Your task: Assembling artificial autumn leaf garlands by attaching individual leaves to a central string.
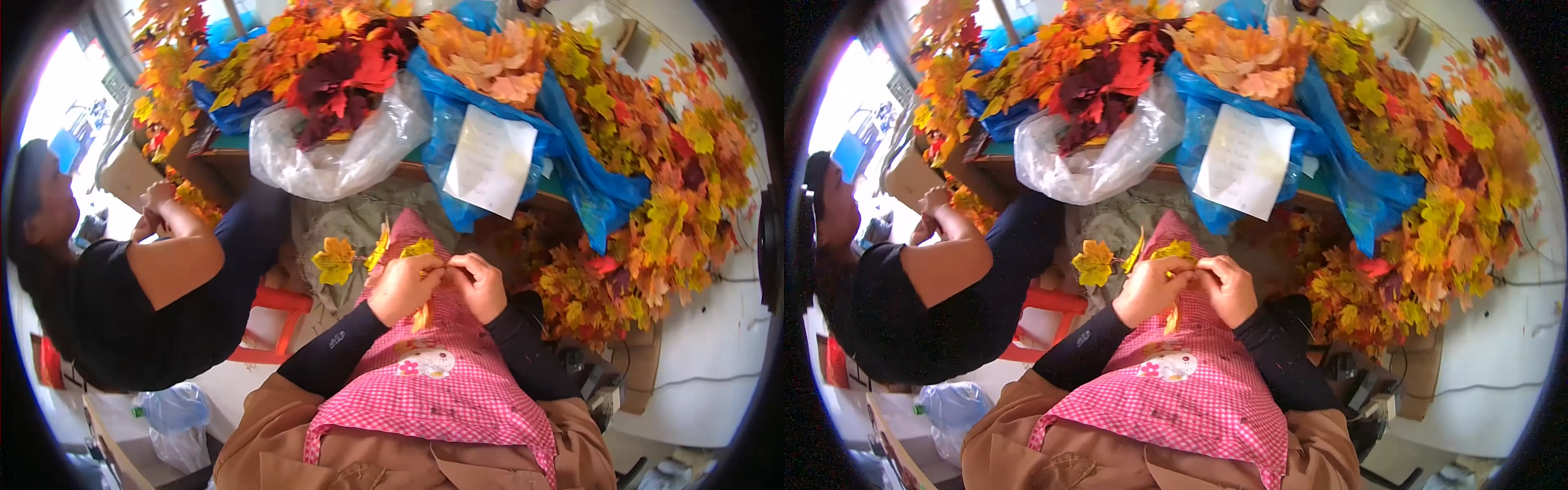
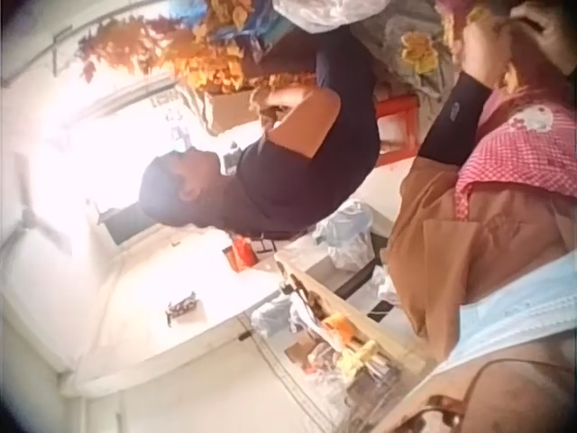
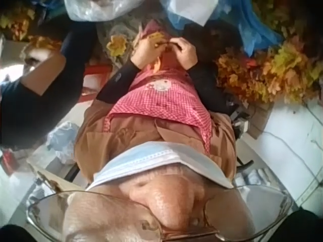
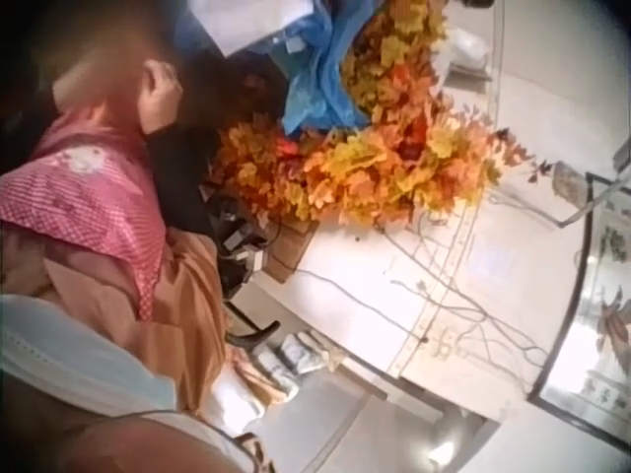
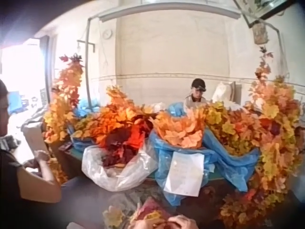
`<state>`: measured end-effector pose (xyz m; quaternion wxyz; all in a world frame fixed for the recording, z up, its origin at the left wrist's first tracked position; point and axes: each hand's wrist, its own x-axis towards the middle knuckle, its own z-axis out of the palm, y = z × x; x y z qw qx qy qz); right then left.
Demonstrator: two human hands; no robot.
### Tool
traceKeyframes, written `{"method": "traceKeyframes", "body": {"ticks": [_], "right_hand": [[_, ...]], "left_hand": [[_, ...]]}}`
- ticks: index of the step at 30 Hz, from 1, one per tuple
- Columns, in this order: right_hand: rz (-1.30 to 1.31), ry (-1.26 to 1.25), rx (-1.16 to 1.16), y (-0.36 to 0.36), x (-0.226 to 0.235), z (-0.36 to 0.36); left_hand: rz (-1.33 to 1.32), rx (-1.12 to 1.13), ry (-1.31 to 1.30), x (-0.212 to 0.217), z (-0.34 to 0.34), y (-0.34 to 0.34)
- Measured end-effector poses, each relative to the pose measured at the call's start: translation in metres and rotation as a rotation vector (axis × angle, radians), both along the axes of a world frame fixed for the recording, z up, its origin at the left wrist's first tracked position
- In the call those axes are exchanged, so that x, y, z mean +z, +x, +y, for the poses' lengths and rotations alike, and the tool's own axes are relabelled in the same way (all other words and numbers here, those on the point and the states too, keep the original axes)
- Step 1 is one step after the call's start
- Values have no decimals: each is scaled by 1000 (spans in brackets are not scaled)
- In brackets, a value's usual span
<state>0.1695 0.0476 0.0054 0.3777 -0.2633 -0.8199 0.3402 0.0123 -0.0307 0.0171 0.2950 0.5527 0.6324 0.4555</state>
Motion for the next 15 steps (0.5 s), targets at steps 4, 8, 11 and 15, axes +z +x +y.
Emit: {"method": "traceKeyframes", "body": {"ticks": [4,8,11,15], "right_hand": [[-26,-533,72,-1,-15,4],[-244,-603,323,-2,-7,31],[-413,-271,306,-36,54,53],[-262,-6,297,-121,99,109]], "left_hand": [[253,73,66,0,-4,3],[214,77,32,-18,-5,-3],[120,94,51,-36,-6,-11],[-1,37,-5,-44,-13,-15]]}}
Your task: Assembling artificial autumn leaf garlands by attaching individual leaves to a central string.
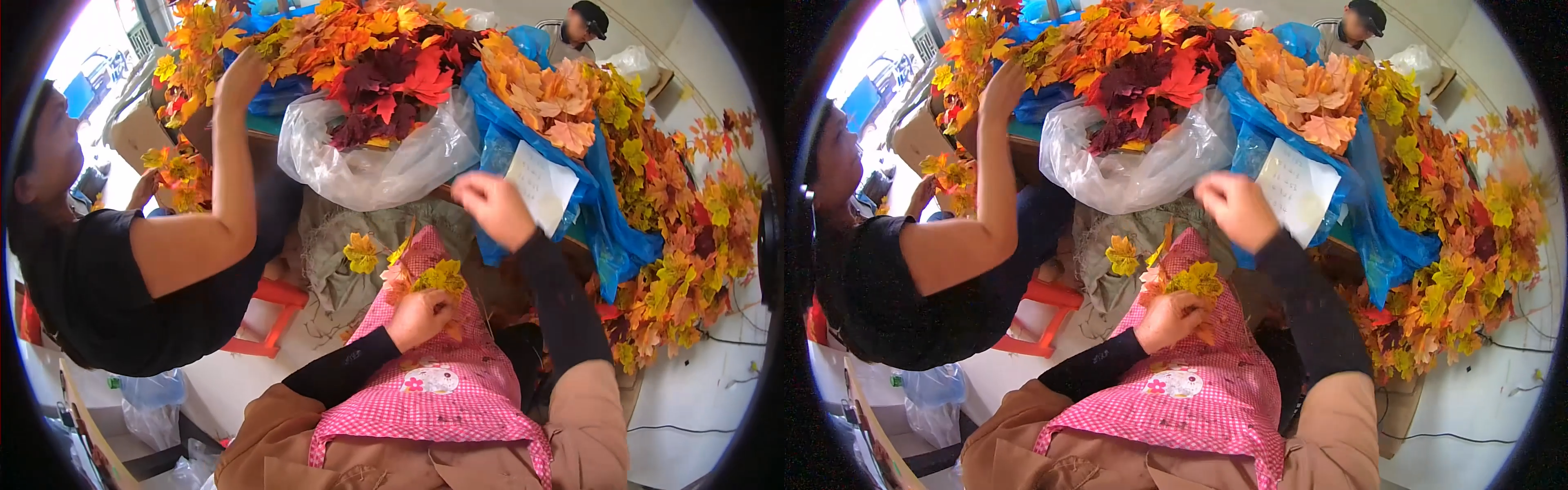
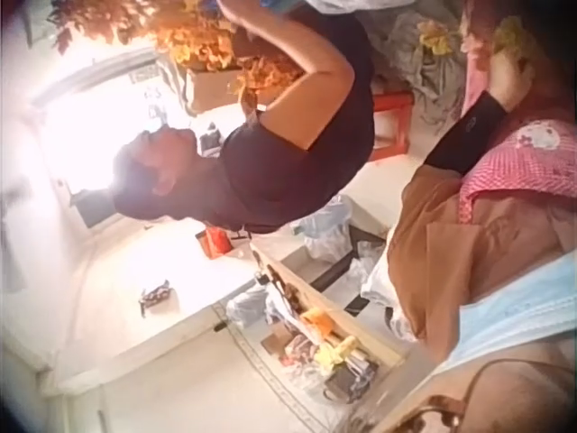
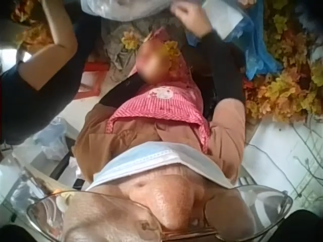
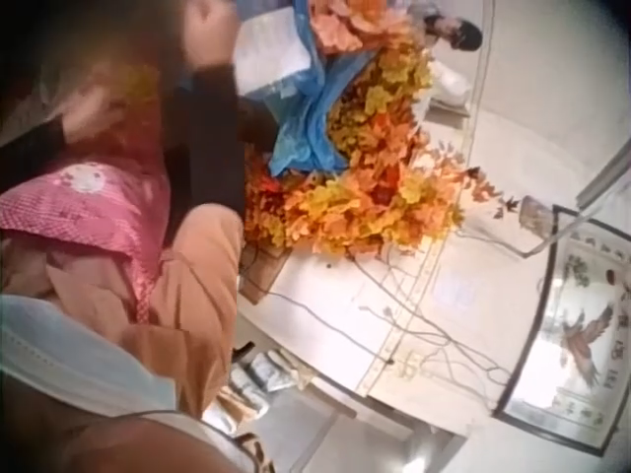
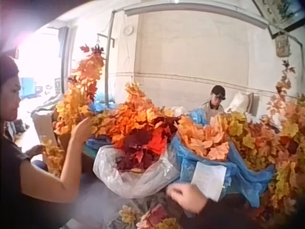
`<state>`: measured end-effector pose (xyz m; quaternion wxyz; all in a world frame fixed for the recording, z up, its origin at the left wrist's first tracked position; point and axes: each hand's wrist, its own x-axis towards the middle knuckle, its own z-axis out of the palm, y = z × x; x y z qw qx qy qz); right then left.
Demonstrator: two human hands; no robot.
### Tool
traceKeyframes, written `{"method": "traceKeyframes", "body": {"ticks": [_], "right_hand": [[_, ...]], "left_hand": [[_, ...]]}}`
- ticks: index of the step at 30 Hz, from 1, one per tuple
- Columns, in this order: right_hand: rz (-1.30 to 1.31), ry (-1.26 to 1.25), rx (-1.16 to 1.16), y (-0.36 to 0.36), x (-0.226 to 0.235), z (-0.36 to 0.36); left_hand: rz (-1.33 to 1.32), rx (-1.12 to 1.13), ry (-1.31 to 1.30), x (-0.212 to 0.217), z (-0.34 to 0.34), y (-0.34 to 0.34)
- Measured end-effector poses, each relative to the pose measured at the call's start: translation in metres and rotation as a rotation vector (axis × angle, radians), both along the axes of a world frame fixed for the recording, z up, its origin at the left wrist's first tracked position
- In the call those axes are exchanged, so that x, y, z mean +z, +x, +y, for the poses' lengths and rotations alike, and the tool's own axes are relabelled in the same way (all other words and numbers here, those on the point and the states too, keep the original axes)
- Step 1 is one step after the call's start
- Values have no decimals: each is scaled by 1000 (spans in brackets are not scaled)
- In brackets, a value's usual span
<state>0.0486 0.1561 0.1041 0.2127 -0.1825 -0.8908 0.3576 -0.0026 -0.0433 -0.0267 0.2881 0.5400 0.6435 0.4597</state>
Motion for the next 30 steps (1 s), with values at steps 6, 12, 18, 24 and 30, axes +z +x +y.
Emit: {"method": "traceKeyframes", "body": {"ticks": [6,12,18,24,30], "right_hand": [[245,410,-121,-135,16,95],[-21,700,95,-176,22,132],[116,274,-24,-167,43,123],[382,-158,-21,-158,53,109],[470,-389,-10,-123,61,89]], "left_hand": [[55,-68,-36,-6,-8,-11],[9,-51,56,-29,-17,-20],[20,-69,62,-31,-13,-24],[53,-104,67,-27,-13,-20],[58,-111,-10,-23,-15,-13]]}}
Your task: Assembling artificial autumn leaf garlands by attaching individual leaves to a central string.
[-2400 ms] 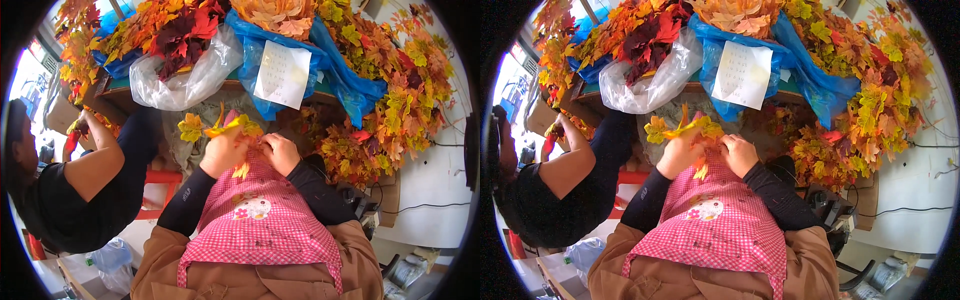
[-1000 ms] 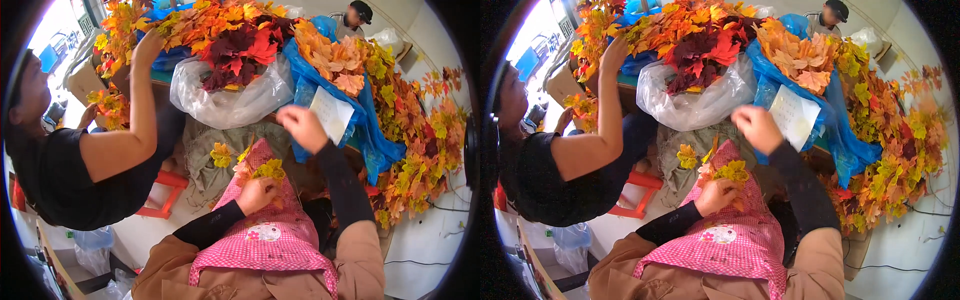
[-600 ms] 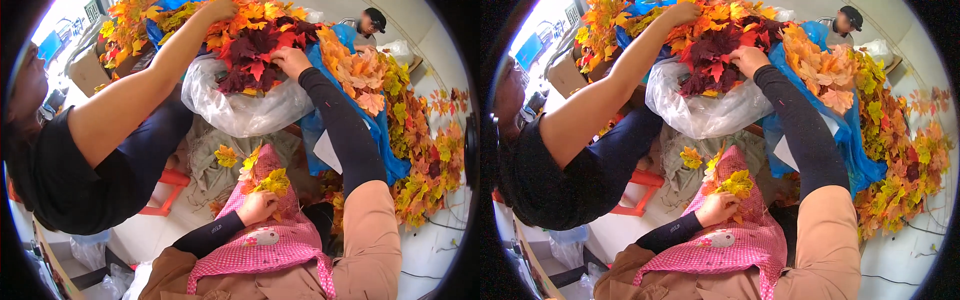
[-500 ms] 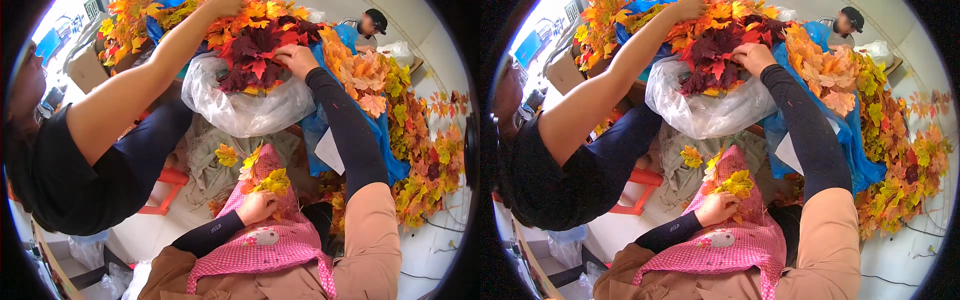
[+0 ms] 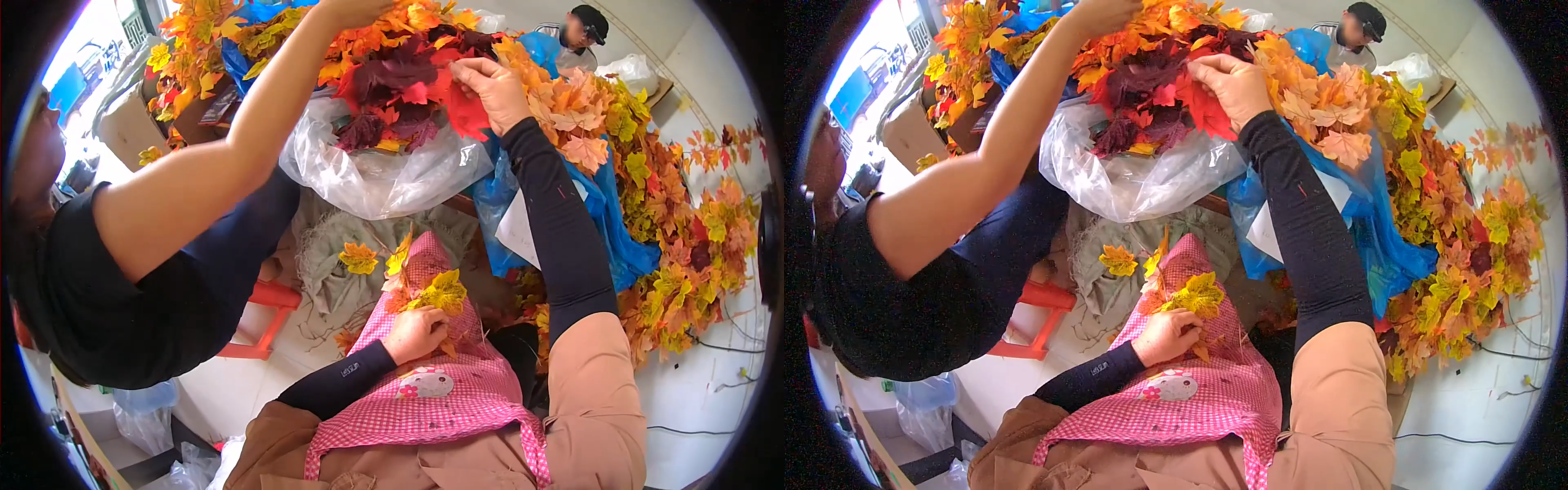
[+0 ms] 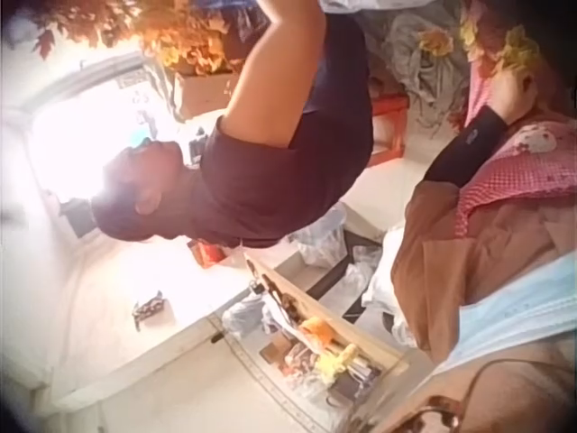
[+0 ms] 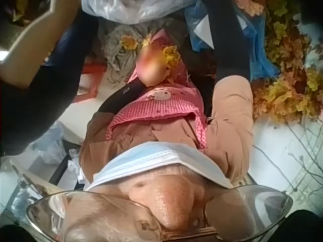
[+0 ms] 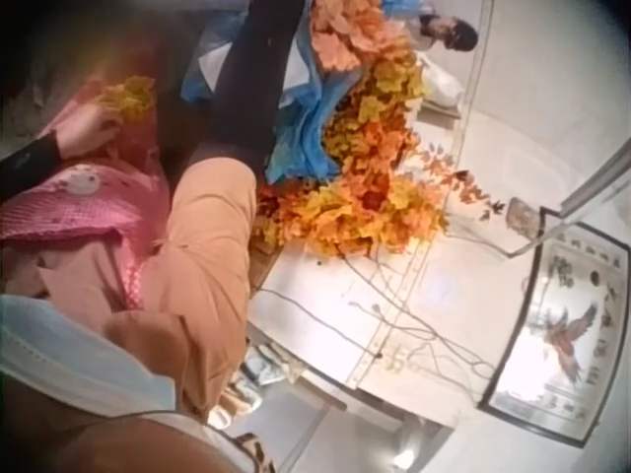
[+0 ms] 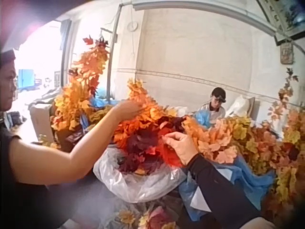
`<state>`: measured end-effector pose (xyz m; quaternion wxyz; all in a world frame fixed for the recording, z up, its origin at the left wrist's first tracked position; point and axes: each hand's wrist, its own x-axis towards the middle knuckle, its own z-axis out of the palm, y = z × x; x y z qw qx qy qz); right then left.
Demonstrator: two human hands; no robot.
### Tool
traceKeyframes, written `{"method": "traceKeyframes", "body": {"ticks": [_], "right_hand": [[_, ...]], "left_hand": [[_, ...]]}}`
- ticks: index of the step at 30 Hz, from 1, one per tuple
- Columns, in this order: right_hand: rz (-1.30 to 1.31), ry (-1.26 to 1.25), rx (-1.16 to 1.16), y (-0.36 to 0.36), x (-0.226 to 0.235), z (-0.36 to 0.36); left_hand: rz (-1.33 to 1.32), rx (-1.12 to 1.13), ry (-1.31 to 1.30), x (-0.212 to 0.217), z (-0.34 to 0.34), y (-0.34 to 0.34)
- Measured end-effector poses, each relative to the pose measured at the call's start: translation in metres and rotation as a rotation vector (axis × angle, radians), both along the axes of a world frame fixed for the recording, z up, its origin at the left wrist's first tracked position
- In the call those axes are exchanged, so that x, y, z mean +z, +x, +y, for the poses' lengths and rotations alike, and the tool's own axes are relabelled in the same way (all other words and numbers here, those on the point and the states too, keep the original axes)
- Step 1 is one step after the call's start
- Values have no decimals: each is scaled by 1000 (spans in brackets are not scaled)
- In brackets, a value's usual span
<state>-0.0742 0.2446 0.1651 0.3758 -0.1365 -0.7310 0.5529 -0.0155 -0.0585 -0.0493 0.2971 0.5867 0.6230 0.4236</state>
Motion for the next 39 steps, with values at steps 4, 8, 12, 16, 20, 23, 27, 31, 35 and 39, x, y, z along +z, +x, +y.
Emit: {"method": "traceKeyframes", "body": {"ticks": [4,8,12,16,20,23,27,31,35,39], "right_hand": [[-102,765,-172,45,-1,-55],[-123,991,4,99,-34,-130],[-407,880,293,157,-97,-188],[-506,668,280,198,-120,-204],[-549,517,137,223,-121,-206],[-587,320,78,236,-106,-198],[-421,341,-123,257,-93,-183],[-488,228,-230,265,-83,-172],[-548,274,-179,265,-94,-164],[-578,352,-205,258,-102,-167]], "left_hand": [[-13,31,17,2,-2,2],[-36,79,-136,5,9,-3],[118,78,463,-16,20,-4],[191,-131,-2,-24,14,1],[49,-42,37,-29,21,21],[-36,-26,-10,-2,26,29],[-68,57,-28,35,31,35],[-69,95,59,43,40,33],[-260,121,11,50,41,38],[-504,135,38,48,42,45]]}}
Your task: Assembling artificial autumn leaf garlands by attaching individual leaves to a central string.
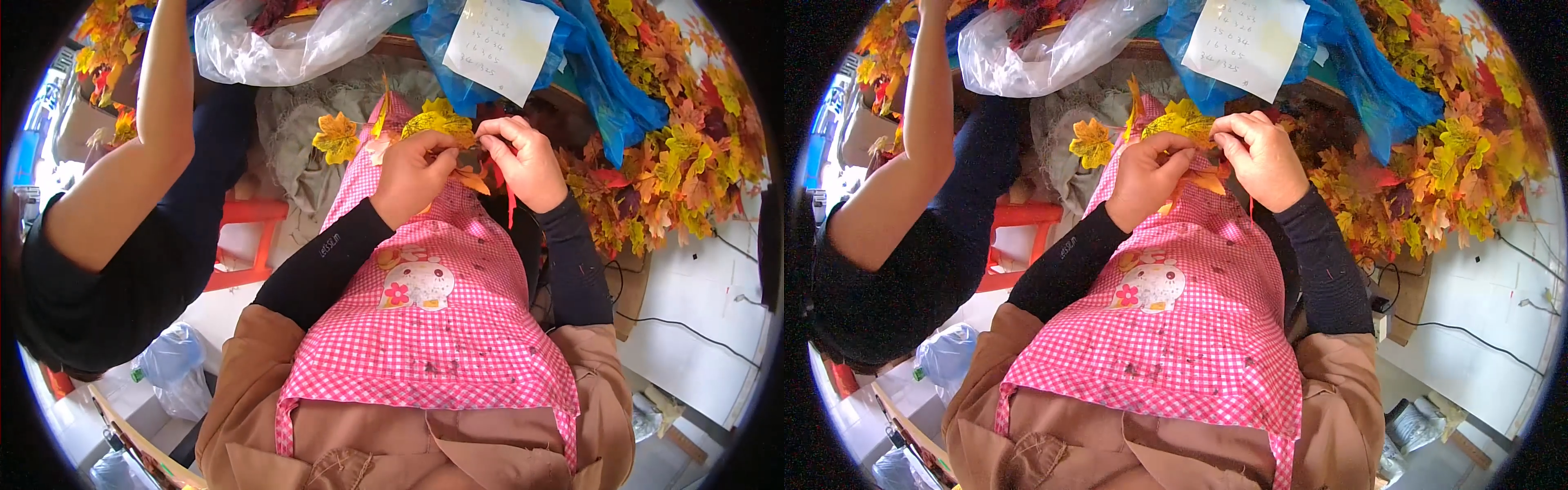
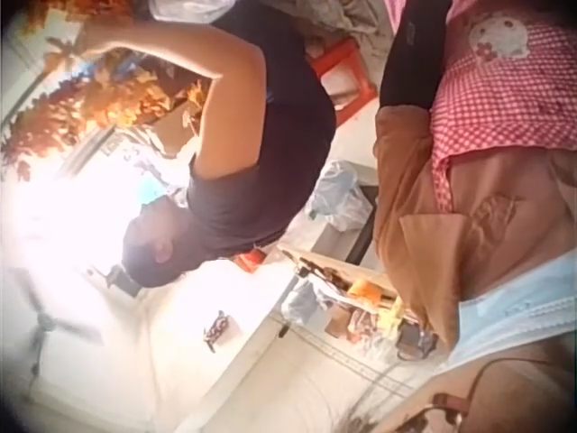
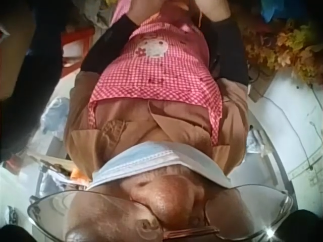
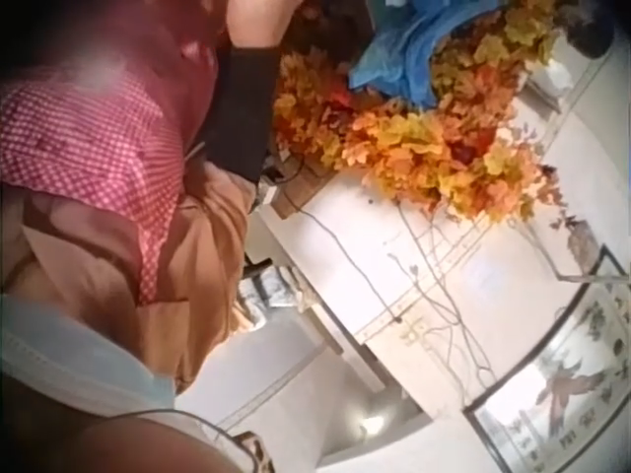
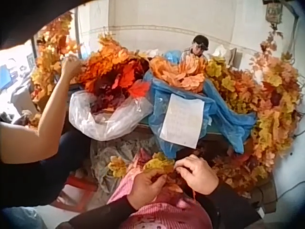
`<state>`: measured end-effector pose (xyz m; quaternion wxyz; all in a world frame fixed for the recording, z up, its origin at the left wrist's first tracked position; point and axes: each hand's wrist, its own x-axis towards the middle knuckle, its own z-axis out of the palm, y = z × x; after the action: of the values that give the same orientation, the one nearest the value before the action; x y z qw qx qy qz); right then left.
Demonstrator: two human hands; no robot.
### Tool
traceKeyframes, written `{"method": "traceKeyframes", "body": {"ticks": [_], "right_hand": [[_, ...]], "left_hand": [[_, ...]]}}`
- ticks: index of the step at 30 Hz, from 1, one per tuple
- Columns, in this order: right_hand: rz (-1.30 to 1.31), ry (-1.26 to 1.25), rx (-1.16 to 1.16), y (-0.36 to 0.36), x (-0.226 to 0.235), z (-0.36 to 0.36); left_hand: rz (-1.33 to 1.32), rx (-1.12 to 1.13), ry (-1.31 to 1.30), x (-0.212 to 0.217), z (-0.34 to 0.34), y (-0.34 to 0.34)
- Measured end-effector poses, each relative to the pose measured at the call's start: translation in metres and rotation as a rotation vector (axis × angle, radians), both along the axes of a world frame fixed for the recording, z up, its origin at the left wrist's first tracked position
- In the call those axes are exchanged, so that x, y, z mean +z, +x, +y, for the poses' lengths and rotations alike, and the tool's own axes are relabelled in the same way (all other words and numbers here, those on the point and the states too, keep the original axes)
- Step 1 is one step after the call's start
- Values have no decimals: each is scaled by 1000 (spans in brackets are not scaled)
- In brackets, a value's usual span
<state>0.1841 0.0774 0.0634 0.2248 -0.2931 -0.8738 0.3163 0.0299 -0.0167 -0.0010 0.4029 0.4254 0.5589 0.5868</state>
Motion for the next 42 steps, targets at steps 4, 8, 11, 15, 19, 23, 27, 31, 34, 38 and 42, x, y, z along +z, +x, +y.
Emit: {"method": "traceKeyframes", "body": {"ticks": [4,8,11,15,19,23,27,31,34,38,42], "right_hand": [[4,-23,-19,-7,-3,-2],[16,-75,-38,-9,-6,0],[3,-47,-22,-10,-5,2],[20,18,-16,-9,-6,5],[-18,126,25,-9,-6,4],[-11,146,5,-7,-8,4],[1,146,-1,-7,-9,5],[-52,223,30,-6,-10,6],[-120,336,34,-9,-13,6],[-160,428,62,-13,-20,1],[-30,270,63,-13,-30,3]], "left_hand": [[10,51,143,-6,1,3],[26,51,149,-2,2,2],[4,49,163,-3,3,1],[79,43,150,-4,5,1],[70,51,167,-8,5,1],[39,45,142,-5,5,3],[25,42,152,-8,6,3],[38,28,128,-11,10,2],[97,45,152,-12,12,2],[10,45,138,-12,8,6],[161,96,99,-20,6,3]]}}
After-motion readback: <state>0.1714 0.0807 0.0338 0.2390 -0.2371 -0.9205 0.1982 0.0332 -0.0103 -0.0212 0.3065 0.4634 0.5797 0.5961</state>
